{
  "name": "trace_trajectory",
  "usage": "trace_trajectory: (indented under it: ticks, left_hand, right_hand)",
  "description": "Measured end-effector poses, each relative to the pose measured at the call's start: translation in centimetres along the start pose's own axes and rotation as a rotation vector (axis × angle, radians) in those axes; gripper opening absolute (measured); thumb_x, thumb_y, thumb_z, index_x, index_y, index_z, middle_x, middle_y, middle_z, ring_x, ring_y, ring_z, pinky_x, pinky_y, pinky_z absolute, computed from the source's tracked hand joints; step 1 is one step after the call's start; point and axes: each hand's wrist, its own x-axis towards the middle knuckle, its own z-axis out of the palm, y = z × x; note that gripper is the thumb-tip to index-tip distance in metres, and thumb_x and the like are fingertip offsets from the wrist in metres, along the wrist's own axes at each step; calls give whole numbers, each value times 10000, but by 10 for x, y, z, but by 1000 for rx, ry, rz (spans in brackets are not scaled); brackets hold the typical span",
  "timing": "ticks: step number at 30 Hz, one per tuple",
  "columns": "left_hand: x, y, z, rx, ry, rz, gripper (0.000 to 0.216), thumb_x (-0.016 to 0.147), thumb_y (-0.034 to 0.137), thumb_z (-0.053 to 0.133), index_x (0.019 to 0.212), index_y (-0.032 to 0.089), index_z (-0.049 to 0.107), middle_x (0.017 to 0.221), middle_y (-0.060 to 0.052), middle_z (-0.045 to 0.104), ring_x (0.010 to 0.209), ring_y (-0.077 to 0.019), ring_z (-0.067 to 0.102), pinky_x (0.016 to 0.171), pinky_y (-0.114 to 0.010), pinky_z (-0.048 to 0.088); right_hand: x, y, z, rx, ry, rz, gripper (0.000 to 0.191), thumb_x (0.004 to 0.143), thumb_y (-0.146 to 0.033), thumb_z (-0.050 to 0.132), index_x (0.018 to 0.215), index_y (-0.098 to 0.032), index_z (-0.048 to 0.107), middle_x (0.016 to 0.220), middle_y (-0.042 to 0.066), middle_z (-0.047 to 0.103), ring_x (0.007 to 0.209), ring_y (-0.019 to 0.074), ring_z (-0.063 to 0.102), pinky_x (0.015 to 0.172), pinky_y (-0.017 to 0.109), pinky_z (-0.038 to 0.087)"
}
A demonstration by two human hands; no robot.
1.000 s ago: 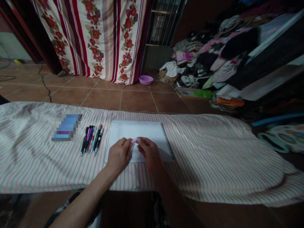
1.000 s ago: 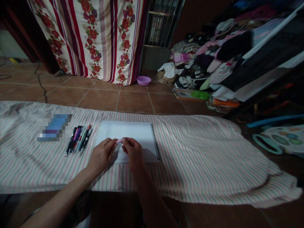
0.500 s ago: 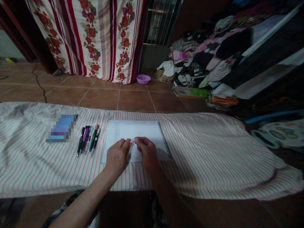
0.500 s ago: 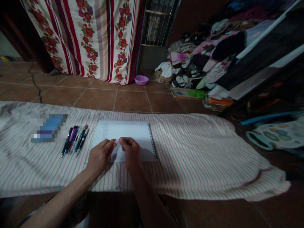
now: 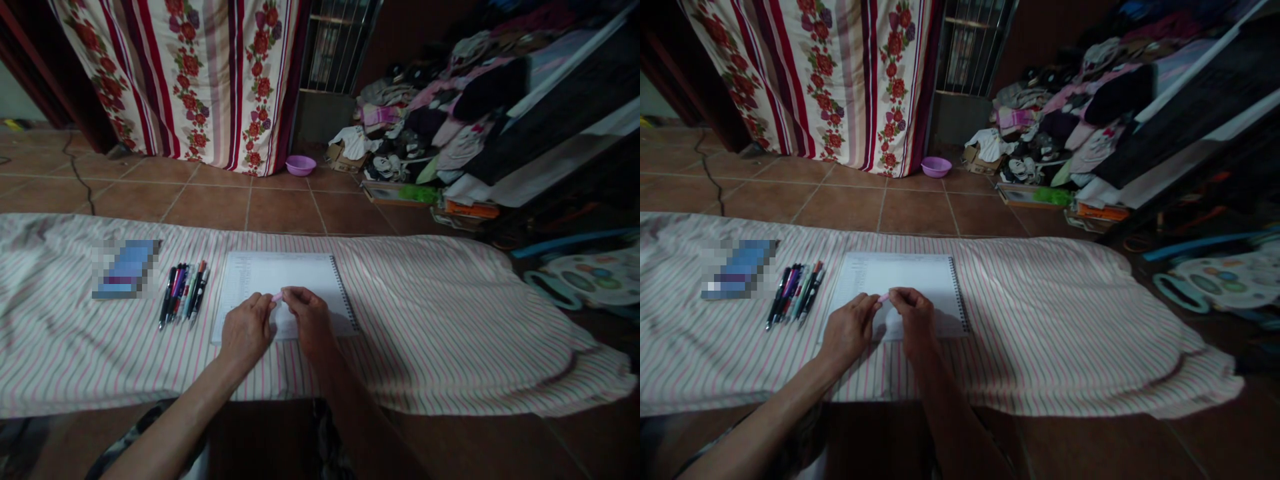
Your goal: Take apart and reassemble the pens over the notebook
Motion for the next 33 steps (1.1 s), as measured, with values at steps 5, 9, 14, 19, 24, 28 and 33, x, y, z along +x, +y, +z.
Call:
trace_trajectory:
  ticks: [5,9,14,19,24,28,33]
  left_hand:
    - [0,-2,1,-69,17,2,280,920,217,302,931,175,578,796,-34,606,731,-161,599,636,-252,419]
    - [1,-5,2,-162,28,-19,280,918,242,320,917,183,594,824,-38,637,770,-167,615,676,-260,436]
    - [3,-6,-1,-239,2,-38,279,915,248,340,916,174,609,813,-39,660,760,-168,625,688,-265,438]
    - [3,-7,-2,-171,24,-18,298,921,255,320,912,169,606,812,-42,649,747,-171,617,661,-260,427]
    - [1,-6,-3,-51,64,9,315,929,268,290,912,177,591,767,-34,609,702,-168,596,594,-254,398]
    - [-1,-2,-4,41,41,14,283,925,252,304,900,194,580,750,-20,594,675,-163,584,552,-255,367]
    - [-1,2,-3,126,49,42,269,918,251,319,884,196,581,750,-27,596,686,-178,582,543,-270,355]
  right_hand:
    - [-2,-3,1,4,1,-16,137,560,-300,708,635,-186,694,533,-36,539,535,94,375,548,254,302]
    - [-3,-4,1,10,-6,-16,123,557,-284,705,632,-188,692,531,-36,543,531,98,399,556,258,323]
    - [-1,-1,1,60,-33,-14,122,559,-265,709,648,-186,687,595,-25,591,576,102,456,603,258,357]
    - [-5,-2,4,65,-70,-17,154,594,-301,706,698,-189,683,606,-32,562,568,90,421,577,245,346]
    - [-10,-7,8,103,-58,65,262,602,-410,706,722,-180,676,625,-22,549,557,83,409,557,238,350]
    - [-6,-1,4,36,-3,86,309,559,-446,730,615,-156,638,540,-25,506,485,69,363,478,228,297]
    - [-2,2,-1,-74,9,19,270,594,-416,703,631,-151,665,499,-30,488,478,78,361,472,235,291]
